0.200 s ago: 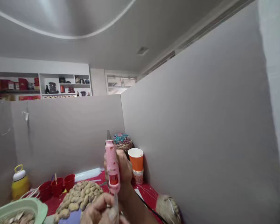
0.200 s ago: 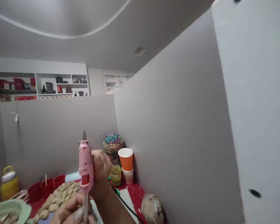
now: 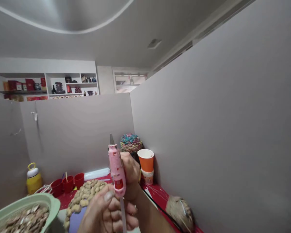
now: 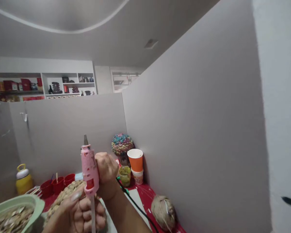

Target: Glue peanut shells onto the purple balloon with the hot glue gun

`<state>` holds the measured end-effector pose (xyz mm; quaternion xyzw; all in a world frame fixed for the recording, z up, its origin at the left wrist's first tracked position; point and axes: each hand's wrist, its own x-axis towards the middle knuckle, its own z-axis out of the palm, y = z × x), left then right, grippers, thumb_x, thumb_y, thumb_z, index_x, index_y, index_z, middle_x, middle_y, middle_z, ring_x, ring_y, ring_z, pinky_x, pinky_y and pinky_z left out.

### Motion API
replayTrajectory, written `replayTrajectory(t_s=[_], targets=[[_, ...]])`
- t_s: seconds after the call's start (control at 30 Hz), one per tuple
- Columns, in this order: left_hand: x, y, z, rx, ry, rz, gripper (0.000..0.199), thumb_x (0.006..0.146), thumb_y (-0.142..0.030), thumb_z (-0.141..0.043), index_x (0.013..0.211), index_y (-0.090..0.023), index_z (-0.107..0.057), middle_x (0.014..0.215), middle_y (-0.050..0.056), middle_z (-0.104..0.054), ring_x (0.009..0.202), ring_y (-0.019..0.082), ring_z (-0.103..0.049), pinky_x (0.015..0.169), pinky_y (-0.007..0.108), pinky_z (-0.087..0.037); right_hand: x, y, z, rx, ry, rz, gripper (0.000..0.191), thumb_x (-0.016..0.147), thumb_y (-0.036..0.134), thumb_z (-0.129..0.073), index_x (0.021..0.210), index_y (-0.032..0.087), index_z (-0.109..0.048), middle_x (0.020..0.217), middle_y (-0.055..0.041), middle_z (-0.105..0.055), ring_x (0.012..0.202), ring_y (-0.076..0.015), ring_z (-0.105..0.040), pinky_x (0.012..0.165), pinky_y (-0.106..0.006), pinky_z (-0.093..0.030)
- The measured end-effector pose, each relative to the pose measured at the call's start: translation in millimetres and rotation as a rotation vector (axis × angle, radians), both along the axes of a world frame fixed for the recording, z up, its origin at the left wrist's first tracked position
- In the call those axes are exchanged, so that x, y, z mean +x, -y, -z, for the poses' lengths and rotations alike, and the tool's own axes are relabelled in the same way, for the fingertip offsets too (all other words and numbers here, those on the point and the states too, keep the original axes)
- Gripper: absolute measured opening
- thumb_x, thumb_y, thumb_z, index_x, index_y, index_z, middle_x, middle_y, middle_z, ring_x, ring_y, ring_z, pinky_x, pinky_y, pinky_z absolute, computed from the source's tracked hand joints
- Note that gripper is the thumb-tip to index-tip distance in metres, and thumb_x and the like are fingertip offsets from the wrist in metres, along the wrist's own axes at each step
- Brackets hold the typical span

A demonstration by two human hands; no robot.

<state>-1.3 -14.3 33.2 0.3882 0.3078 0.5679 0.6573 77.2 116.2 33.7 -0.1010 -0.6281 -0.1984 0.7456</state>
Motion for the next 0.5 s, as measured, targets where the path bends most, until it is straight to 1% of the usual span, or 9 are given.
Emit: replayTrajectory(t_s=[0.07,0.17,0.27,0.37,0.5], targets=[[3,4,-4.5,0.017,-0.012,-0.084,0.038,0.068,-0.044,-0.081,0.081,-0.014,-0.062,0.07,0.012,-0.076,0.062,0.022,-0.072,0.066,0.031,-0.054,1,8,-3.8,0.033,-0.008,-0.081,0.014,0.097,0.021,-0.041,0.101,0.02,-0.055,0.08,-0.0071,-0.065,0.071,-0.0201,-0.064,0.061,-0.033,-0.052],[7,5,-4.6,0.02,-0.024,-0.167,0.032,0.071,-0.041,-0.078,0.078,-0.015,-0.06,0.067,0.012,-0.075,0.058,0.021,-0.07,0.065,0.032,-0.055,1,13,-6.0,0.057,-0.001,-0.148,0.014,0.095,0.021,-0.042,0.101,0.021,-0.054,0.082,-0.0082,-0.066,0.072,-0.0208,-0.064,0.061,-0.034,-0.052],[6,0,-0.2,0.008,-0.029,-0.184,0.032,0.07,-0.041,-0.077,0.079,-0.015,-0.059,0.066,0.011,-0.075,0.056,0.02,-0.07,0.062,0.032,-0.056,-1,7,-4.0,0.07,0.001,-0.154,0.013,0.093,0.015,-0.044,0.098,0.02,-0.055,0.081,-0.0075,-0.066,0.071,-0.0198,-0.063,0.062,-0.032,-0.05],[3,-5,2.8,-0.002,-0.03,-0.179,0.032,0.07,-0.041,-0.077,0.08,-0.016,-0.059,0.067,0.011,-0.075,0.056,0.02,-0.071,0.062,0.031,-0.056,-2,1,-1.6,0.072,0.005,-0.143,0.012,0.092,0.014,-0.045,0.097,0.019,-0.055,0.08,-0.0073,-0.065,0.07,-0.0192,-0.061,0.062,-0.032,-0.048],[5,-3,0.5,-0.029,-0.056,-0.183,0.033,0.07,-0.042,-0.076,0.079,-0.016,-0.059,0.067,0.01,-0.075,0.057,0.02,-0.07,0.063,0.03,-0.056,-1,1,-1.4,0.06,0.025,-0.144,0.012,0.091,0.015,-0.044,0.096,0.019,-0.055,0.082,-0.0078,-0.064,0.071,-0.0195,-0.06,0.063,-0.032,-0.047]])
